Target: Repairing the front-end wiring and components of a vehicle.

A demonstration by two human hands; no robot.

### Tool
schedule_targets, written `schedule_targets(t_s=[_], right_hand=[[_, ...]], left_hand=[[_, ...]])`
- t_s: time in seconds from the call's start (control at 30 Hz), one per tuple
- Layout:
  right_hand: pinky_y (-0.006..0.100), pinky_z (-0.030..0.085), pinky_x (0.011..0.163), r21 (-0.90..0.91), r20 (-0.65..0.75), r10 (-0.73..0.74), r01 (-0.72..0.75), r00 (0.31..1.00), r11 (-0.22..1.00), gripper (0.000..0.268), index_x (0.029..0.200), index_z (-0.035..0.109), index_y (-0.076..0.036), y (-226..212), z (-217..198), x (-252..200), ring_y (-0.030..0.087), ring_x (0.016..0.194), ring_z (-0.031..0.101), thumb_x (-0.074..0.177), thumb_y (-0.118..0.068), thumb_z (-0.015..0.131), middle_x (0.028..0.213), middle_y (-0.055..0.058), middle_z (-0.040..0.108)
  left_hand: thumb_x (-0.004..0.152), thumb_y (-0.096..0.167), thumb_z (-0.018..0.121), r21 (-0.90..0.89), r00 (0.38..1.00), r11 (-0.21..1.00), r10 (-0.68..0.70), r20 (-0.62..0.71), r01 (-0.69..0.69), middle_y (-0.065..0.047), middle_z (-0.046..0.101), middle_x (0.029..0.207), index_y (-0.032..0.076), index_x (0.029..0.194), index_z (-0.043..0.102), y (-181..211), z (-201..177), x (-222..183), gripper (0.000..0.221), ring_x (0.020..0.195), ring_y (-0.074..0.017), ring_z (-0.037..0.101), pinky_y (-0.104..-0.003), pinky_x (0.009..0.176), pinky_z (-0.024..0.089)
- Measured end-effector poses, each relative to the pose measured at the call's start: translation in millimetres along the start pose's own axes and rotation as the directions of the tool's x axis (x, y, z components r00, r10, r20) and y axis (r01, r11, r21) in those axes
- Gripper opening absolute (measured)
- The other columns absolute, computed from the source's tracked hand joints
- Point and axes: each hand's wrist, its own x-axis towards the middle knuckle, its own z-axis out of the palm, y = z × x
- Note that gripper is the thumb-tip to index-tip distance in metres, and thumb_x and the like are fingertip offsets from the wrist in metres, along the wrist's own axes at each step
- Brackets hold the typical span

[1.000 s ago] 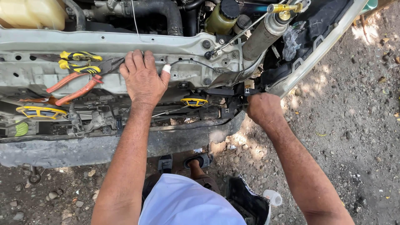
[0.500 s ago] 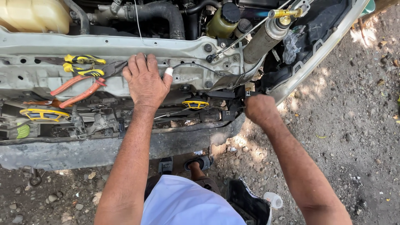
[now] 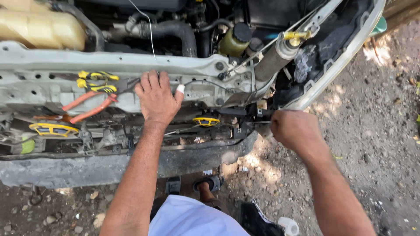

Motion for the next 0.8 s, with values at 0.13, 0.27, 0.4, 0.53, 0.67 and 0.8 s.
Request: schedule_targets(t_s=[0.13, 0.27, 0.4, 0.53, 0.67, 0.8], right_hand=[[0.035, 0.059, 0.061, 0.264, -0.383, -0.073, 0.185, 0.921, 0.946, 0.019, 0.102, 0.080, -0.019, 18.6, -67.4, -50.2, 0.015, 0.063, 0.069, 0.094, -0.031, 0.068, 0.083, 0.003, 0.076], [0.032, 0.054, 0.048, 0.298, -0.625, -0.001, 0.240, 0.781, 0.924, 0.020, 0.111, 0.080, -0.013, 34.7, -100.2, -51.0, 0.016, 0.052, 0.064, 0.101, -0.023, 0.067, 0.078, 0.004, 0.074], [0.028, 0.060, 0.074, 0.070, -0.823, -0.168, 0.389, 0.543, 0.918, 0.015, 0.108, 0.078, -0.010, 40.7, -106.4, -40.1, 0.011, 0.078, 0.072, 0.116, -0.018, 0.068, 0.090, 0.002, 0.076], [0.034, 0.060, 0.073, 0.049, -0.864, -0.147, 0.373, 0.481, 0.927, 0.011, 0.104, 0.079, -0.007, 27.9, -126.2, -45.8, 0.020, 0.081, 0.073, 0.100, -0.011, 0.070, 0.089, 0.008, 0.076], [0.033, 0.060, 0.072, 0.151, -0.826, -0.093, 0.378, 0.556, 0.913, 0.010, 0.102, 0.077, -0.006, 35.9, -123.8, -44.7, 0.018, 0.077, 0.072, 0.104, -0.012, 0.070, 0.088, 0.007, 0.075], [0.034, 0.059, 0.077, 0.115, -0.853, -0.117, 0.401, 0.508, 0.909, 0.007, 0.104, 0.078, -0.005, 43.1, -121.5, -45.3, 0.019, 0.086, 0.073, 0.103, -0.010, 0.073, 0.094, 0.009, 0.075]], left_hand=[[0.093, 0.054, 0.065, -0.003, 1.000, 1.000, 0.007, 0.010, -0.007, -0.018, 0.049, 0.136, 0.002, 0.133, 0.055, 0.0, 0.4, -1.4, 0.066, 0.132, -0.0363, 0.039, -0.055, 0.106, 0.030], [0.090, 0.052, 0.065, 0.027, 1.000, 1.000, -0.001, 0.028, 0.000, -0.018, 0.049, 0.137, 0.003, 0.134, 0.055, 0.9, 0.8, 0.5, 0.067, 0.132, -0.0356, 0.039, -0.055, 0.106, 0.030], [0.093, 0.056, 0.064, 0.047, 1.000, 0.999, -0.015, 0.017, 0.014, -0.018, 0.048, 0.137, 0.004, 0.134, 0.054, 1.3, 3.3, -0.3, 0.066, 0.134, -0.0364, 0.038, -0.056, 0.107, 0.029], [0.092, 0.055, 0.063, 0.051, 0.999, 0.998, -0.026, 0.036, 0.024, -0.017, 0.048, 0.138, 0.004, 0.135, 0.054, 0.9, 2.9, 0.2, 0.067, 0.133, -0.0356, 0.038, -0.056, 0.106, 0.029], [0.095, 0.056, 0.062, 0.043, 0.998, 0.999, -0.017, 0.055, 0.015, -0.018, 0.048, 0.138, 0.003, 0.135, 0.054, 0.1, 3.8, -0.1, 0.067, 0.133, -0.0359, 0.038, -0.056, 0.107, 0.029], [0.095, 0.057, 0.061, 0.063, 0.999, 0.998, -0.014, 0.036, 0.012, -0.018, 0.048, 0.137, 0.004, 0.134, 0.054, 1.2, 3.8, -0.2, 0.066, 0.133, -0.0362, 0.038, -0.056, 0.105, 0.029]])
